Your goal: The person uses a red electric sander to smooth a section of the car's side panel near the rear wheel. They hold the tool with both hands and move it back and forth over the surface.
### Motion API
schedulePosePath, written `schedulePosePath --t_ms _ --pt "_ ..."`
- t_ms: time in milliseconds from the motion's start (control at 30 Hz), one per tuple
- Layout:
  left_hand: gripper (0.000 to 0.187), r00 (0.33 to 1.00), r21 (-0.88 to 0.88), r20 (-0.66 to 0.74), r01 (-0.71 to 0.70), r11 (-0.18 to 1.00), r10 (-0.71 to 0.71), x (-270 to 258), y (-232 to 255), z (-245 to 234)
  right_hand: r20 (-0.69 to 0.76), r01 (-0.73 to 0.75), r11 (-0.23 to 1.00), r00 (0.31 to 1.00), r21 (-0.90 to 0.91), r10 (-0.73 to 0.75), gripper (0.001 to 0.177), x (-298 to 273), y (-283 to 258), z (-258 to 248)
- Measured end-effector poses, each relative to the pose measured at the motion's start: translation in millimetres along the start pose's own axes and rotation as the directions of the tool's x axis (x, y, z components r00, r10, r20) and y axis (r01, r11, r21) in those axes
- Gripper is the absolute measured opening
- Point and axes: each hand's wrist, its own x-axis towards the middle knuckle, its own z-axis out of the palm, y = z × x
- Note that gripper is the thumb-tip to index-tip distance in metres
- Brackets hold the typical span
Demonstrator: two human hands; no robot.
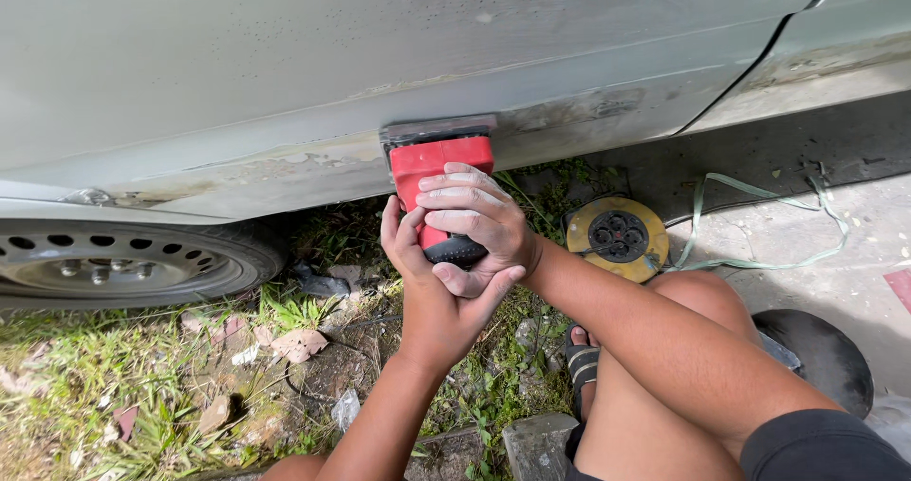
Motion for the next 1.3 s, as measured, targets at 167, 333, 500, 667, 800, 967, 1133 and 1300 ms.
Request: schedulePosePath --t_ms 167,333,500,667,800,967,1133,1300 --pt "0.108 0.999 0.0 0.014 -0.042 0.999 0.042 0.9 0.5 16.9 0.014 -0.005 1.0 1.0 -0.025 0.005 0.046 -6.8 1.6 -19.9" --pt "0.098 0.99 -0.051 0.053 -0.125 0.991 0.127 1.6 3.3 43.6 0.029 -0.006 0.995 1.0 -0.103 0.009 0.052 -10.4 -0.7 -52.2" --pt "0.099 0.991 -0.016 0.104 -0.086 0.996 0.087 9.0 13.1 28.1 -0.074 -0.032 0.996 0.997 -0.079 0.026 0.051 -0.4 -4.7 -39.7" --pt "0.104 0.997 0.011 0.071 -0.022 1.0 0.021 2.6 1.8 -2.6 -0.093 -0.025 1.0 0.995 0.009 0.026 0.047 -1.8 -2.9 1.7" --pt "0.103 0.997 0.021 0.075 0.021 1.0 -0.022 -0.1 -0.6 -4.4 -0.104 -0.056 0.996 0.993 0.065 0.063 0.047 -9.0 -1.9 8.3" --pt "0.097 0.997 -0.02 0.072 0.001 1.0 0.0 -5.0 2.2 42.2 -0.041 -0.07 0.997 0.997 0.014 0.07 0.046 -18.2 4.9 -36.4" --pt "0.1 0.996 -0.003 0.086 0.027 1.0 -0.027 -5.1 -1.6 25.9 -0.05 -0.089 0.996 0.995 0.024 0.09 0.047 -11.7 -0.7 -19.0" --pt "0.096 1.0 0.087 0.021 -0.003 0.996 0.001 -5.9 -5.0 -11.7 -0.099 -0.094 0.989 0.99 0.115 0.105 0.047 -8.6 -4.1 25.7"
